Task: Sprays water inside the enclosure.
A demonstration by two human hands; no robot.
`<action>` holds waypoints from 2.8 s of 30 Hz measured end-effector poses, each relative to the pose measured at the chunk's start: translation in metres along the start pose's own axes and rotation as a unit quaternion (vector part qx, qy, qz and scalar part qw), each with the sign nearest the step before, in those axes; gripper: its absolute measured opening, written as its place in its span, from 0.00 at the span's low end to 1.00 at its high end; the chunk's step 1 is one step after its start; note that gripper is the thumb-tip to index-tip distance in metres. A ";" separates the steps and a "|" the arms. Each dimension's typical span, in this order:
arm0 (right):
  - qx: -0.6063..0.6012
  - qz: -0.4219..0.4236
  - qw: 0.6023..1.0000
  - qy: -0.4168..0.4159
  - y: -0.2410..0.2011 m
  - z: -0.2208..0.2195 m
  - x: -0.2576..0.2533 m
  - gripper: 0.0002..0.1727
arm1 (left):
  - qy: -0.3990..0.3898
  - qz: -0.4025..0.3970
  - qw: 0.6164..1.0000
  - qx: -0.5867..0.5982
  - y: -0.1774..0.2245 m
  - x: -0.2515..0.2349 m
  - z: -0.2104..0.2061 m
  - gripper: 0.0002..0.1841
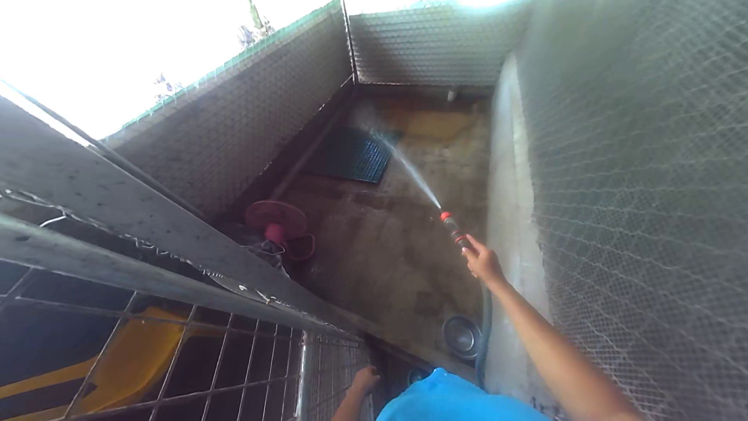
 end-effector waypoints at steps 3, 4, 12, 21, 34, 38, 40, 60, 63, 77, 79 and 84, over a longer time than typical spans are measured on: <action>-0.004 -0.004 1.000 0.010 0.003 0.004 -0.002 0.29 | 0.001 0.002 1.000 0.002 0.000 0.000 0.000 0.25; -0.004 -0.007 1.000 0.011 0.005 0.005 -0.002 0.29 | 0.000 0.003 1.000 0.002 0.000 0.001 0.000 0.25; -0.002 -0.020 0.999 0.043 0.021 0.022 -0.003 0.29 | -0.002 0.010 1.000 0.006 -0.006 0.005 -0.004 0.25; 0.012 -0.057 0.995 0.086 0.049 0.050 0.001 0.29 | 0.000 0.000 1.000 -0.017 0.011 -0.003 0.005 0.25; 0.041 -0.045 0.998 0.032 0.029 0.044 0.005 0.29 | -0.004 -0.013 1.000 -0.013 0.009 -0.018 0.001 0.25; 0.023 -0.030 0.998 0.043 0.026 0.045 0.000 0.29 | 0.003 0.003 1.000 -0.017 0.004 -0.013 0.002 0.24; 0.028 -0.035 0.997 0.061 0.028 0.050 -0.001 0.29 | 0.006 0.008 1.000 -0.017 0.002 -0.011 0.004 0.24; 0.023 -0.022 0.999 -0.011 0.013 0.020 0.004 0.29 | 0.003 0.006 1.000 -0.019 0.005 -0.014 0.005 0.25; 0.019 -0.015 1.000 -0.017 0.006 0.017 0.003 0.29 | 0.001 0.006 1.000 -0.023 0.004 -0.013 0.004 0.25; 0.003 -0.004 1.000 -0.026 -0.001 0.014 -0.002 0.29 | 0.008 -0.005 1.000 -0.023 0.003 -0.012 0.004 0.25; 0.001 -0.002 1.000 -0.024 -0.002 0.014 -0.003 0.29 | 0.009 -0.002 1.000 -0.022 0.002 -0.012 0.004 0.25; 0.008 -0.001 1.000 -0.007 0.001 0.018 -0.006 0.29 | 0.006 0.003 1.000 -0.017 0.002 -0.011 0.006 0.24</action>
Point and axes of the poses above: each hand's wrist, its own x-axis away from the middle knuckle, its own z-axis out of the back of the hand, y = z × x, the point moved 9 cm from there along -x, towards the middle knuckle, and after that the axes turned 5 degrees about x, right-handed, at the moved point
